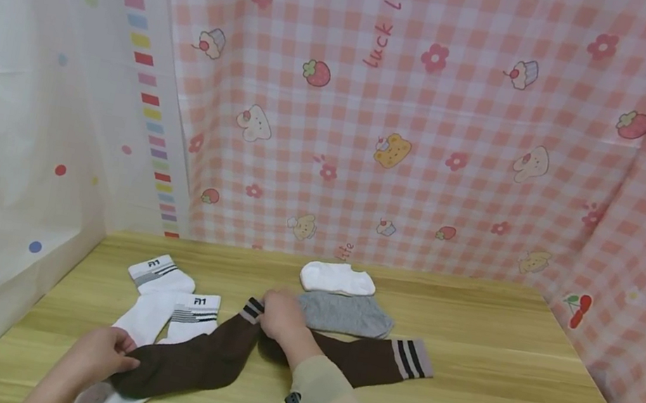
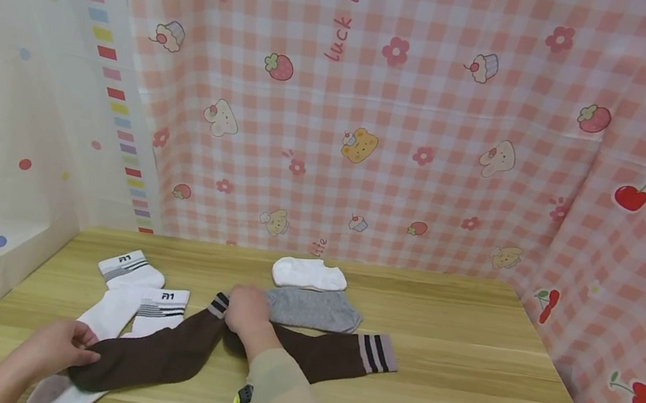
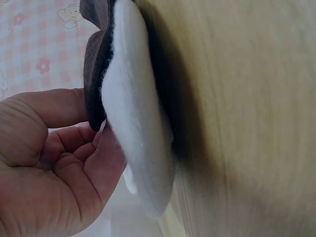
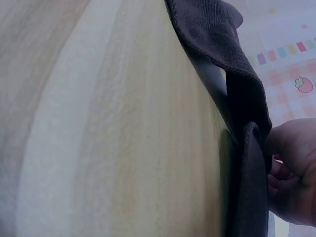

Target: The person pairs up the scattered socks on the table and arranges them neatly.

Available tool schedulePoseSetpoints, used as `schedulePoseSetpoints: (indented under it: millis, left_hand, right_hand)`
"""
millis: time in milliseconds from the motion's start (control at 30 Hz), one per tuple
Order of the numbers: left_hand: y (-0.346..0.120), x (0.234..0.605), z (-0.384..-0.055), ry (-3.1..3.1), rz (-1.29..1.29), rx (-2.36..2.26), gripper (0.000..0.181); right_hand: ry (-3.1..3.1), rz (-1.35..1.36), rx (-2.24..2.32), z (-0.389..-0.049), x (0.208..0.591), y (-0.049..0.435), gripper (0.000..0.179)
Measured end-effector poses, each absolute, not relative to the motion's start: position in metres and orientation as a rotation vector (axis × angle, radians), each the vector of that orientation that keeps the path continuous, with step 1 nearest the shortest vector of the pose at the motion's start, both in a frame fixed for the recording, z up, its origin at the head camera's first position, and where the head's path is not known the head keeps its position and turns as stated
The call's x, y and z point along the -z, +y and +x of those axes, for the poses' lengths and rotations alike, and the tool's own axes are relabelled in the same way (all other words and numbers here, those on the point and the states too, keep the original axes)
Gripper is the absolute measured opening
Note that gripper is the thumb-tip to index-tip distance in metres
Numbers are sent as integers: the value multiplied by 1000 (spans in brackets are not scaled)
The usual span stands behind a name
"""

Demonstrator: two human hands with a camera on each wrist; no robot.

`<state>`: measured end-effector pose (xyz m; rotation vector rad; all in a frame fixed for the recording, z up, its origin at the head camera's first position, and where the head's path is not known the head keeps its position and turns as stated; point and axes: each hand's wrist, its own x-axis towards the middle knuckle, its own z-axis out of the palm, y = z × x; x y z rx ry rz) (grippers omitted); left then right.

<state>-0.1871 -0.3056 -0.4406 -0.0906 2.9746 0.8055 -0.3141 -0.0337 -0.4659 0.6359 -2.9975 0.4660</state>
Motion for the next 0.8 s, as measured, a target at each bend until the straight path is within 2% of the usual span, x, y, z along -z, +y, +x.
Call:
schedulePoseSetpoints:
  millis: [200,333,667,800]
  left_hand:
    - [-305,440,-187,2977,-93,-809,19]
    - [-304,440,-188,2975,-102,-821,19]
    - [-304,439,-187,2960,-107,-836,18]
    - [-305,440,-187,2955,-116,-845,18]
  right_hand:
    - [-2994,716,-693,-311,462,-34,10]
    - [-2990,746,-837,-310,460,-34,15]
    - [-2959,672,-1132,-309,448,-38,27]
    - [-2911,661,-1187,-309,446,-38,25]
